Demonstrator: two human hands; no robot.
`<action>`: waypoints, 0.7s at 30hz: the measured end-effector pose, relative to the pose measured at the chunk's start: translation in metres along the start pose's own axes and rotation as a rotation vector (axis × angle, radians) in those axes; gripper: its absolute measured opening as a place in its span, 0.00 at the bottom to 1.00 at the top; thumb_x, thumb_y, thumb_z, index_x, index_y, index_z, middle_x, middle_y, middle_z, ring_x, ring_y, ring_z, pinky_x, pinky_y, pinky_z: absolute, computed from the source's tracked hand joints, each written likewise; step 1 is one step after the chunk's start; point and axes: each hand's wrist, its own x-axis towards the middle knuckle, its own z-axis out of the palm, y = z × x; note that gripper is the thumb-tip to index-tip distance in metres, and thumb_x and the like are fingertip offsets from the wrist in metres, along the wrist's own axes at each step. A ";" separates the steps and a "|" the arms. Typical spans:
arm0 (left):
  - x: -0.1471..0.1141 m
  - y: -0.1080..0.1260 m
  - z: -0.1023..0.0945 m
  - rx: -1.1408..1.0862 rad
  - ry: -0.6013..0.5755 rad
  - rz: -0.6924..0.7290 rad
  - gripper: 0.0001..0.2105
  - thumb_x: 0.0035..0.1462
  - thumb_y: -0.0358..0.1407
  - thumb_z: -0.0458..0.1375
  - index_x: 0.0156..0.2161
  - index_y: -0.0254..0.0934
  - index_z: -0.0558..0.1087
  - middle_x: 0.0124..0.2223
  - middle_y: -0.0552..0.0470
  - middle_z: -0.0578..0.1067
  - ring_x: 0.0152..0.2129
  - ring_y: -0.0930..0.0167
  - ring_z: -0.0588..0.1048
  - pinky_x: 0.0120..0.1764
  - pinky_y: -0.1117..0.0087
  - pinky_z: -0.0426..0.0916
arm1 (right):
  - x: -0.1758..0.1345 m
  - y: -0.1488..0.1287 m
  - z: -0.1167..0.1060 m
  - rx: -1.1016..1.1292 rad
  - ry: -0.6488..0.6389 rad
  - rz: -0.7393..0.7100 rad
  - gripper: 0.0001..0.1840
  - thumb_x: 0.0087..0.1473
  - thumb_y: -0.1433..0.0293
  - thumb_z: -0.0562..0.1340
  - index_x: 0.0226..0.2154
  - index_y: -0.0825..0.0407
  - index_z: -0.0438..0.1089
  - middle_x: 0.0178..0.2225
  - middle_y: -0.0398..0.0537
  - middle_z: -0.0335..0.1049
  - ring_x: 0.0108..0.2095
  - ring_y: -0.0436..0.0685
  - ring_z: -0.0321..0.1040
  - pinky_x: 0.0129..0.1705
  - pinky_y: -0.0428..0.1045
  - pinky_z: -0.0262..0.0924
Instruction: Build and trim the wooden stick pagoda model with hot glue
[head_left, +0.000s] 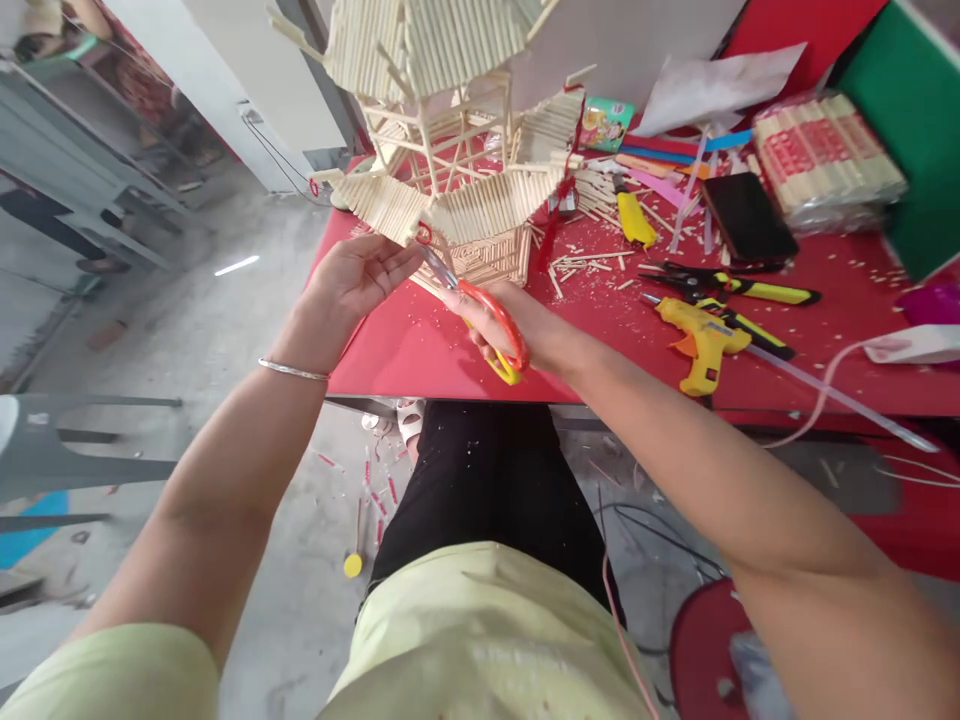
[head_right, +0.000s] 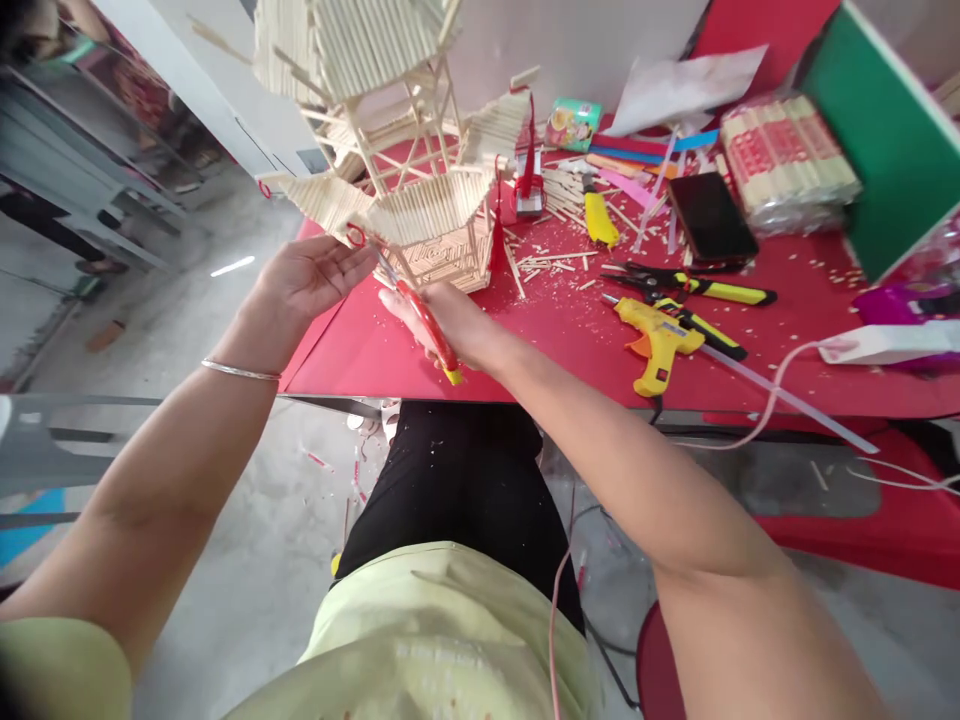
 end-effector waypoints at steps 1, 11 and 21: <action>0.001 0.000 0.000 0.017 0.001 0.003 0.07 0.65 0.28 0.61 0.48 0.35 0.75 0.42 0.43 0.83 0.49 0.60 0.83 0.57 0.61 0.79 | 0.000 0.004 0.002 0.052 -0.005 0.015 0.30 0.65 0.44 0.61 0.23 0.47 0.57 0.17 0.39 0.58 0.17 0.49 0.59 0.18 0.45 0.54; 0.003 -0.010 -0.002 0.058 -0.002 0.075 0.02 0.63 0.30 0.61 0.40 0.38 0.75 0.39 0.46 0.82 0.48 0.66 0.83 0.53 0.68 0.80 | -0.014 0.022 -0.003 0.383 -0.082 0.162 0.27 0.58 0.43 0.68 0.32 0.48 0.62 0.21 0.36 0.60 0.20 0.50 0.66 0.23 0.45 0.69; 0.025 -0.012 -0.016 0.258 0.078 0.380 0.16 0.49 0.23 0.65 0.42 0.43 0.78 0.35 0.61 0.82 0.43 0.78 0.78 0.46 0.78 0.67 | -0.061 0.046 0.006 0.490 -0.092 0.176 0.29 0.58 0.41 0.65 0.44 0.50 0.70 0.23 0.34 0.61 0.22 0.50 0.70 0.29 0.47 0.75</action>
